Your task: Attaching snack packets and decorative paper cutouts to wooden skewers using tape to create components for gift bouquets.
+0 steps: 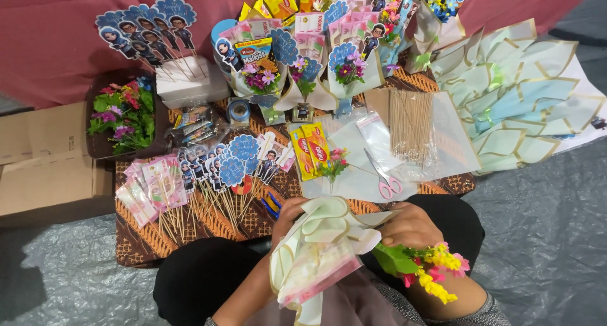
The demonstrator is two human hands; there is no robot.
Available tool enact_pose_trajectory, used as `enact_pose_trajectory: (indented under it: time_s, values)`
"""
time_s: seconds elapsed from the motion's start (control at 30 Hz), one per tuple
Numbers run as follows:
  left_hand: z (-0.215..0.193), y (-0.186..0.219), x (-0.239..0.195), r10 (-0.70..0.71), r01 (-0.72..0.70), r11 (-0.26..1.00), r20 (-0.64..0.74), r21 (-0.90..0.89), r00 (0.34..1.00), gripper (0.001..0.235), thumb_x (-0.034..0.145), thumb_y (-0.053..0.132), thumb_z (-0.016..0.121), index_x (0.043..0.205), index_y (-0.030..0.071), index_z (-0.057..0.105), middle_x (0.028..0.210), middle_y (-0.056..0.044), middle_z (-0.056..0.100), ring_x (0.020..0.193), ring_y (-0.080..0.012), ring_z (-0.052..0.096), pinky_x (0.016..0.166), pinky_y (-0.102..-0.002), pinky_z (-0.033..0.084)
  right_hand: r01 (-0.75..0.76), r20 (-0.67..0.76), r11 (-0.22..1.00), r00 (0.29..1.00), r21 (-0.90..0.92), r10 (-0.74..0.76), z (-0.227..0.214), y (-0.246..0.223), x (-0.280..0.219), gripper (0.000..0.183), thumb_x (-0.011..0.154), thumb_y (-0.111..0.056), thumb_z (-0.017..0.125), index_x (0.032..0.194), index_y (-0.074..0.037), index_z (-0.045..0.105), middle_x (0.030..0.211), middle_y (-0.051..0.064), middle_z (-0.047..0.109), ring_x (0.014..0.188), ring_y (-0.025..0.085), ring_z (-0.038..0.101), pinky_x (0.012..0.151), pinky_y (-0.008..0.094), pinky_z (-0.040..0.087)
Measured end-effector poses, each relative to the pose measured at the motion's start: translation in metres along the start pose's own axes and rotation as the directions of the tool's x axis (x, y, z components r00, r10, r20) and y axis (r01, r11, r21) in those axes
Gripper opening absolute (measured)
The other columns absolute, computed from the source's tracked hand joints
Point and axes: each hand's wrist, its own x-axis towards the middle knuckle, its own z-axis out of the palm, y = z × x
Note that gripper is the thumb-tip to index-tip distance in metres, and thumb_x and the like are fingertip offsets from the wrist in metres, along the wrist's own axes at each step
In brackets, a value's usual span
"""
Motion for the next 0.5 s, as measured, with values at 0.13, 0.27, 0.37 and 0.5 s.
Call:
enact_pose_trajectory:
  time_s: [0.13, 0.27, 0.37, 0.5]
  values:
    - [0.002, 0.017, 0.011, -0.037, 0.038, 0.993, -0.012, 0.113, 0.999, 0.048, 0.085, 0.016, 0.073, 0.129, 0.004, 0.058, 0.127, -0.013, 0.057, 0.120, -0.0273, 0.056, 0.106, -0.037, 0.045, -0.046, -0.033, 0.993, 0.999, -0.110, 0.043, 0.008, -0.011, 0.005, 0.012, 0.081, -0.017, 0.076, 0.089, -0.018, 0.067, 0.091, -0.005, 0.071, 0.086, 0.015, 0.067, 0.095, 0.042, 0.054]
    - [0.008, 0.058, 0.037, 0.036, -0.029, 0.986, -0.040, 0.164, 0.999, 0.057, 0.081, 0.010, 0.077, 0.130, 0.005, 0.050, 0.132, -0.016, 0.059, 0.122, -0.0299, 0.061, 0.106, -0.038, 0.050, -0.026, -0.023, 0.990, 0.999, -0.142, 0.023, 0.017, -0.018, 0.016, 0.021, 0.079, -0.015, 0.079, 0.096, -0.017, 0.066, 0.094, -0.004, 0.068, 0.085, 0.015, 0.064, 0.081, 0.034, 0.056]
    - [0.010, 0.064, 0.040, 0.037, -0.019, 0.969, -0.067, 0.246, 0.997, 0.067, 0.072, 0.009, 0.084, 0.129, 0.004, 0.050, 0.134, -0.016, 0.061, 0.122, -0.0287, 0.059, 0.105, -0.037, 0.050, -0.031, -0.010, 0.991, 1.000, -0.130, 0.030, 0.025, -0.019, 0.019, 0.022, 0.078, -0.015, 0.078, 0.095, -0.013, 0.066, 0.093, -0.001, 0.069, 0.082, 0.018, 0.064, 0.078, 0.034, 0.055]
    - [0.009, 0.051, 0.029, -0.024, 0.058, 0.940, -0.105, 0.335, 0.994, 0.070, 0.067, 0.006, 0.088, 0.128, 0.003, 0.054, 0.128, -0.016, 0.059, 0.119, -0.0302, 0.058, 0.101, -0.039, 0.050, -0.035, 0.002, 0.992, 0.999, -0.119, 0.035, 0.035, -0.020, 0.025, 0.023, 0.077, -0.014, 0.078, 0.094, -0.007, 0.065, 0.092, 0.005, 0.069, 0.076, 0.022, 0.064, 0.072, 0.034, 0.053]
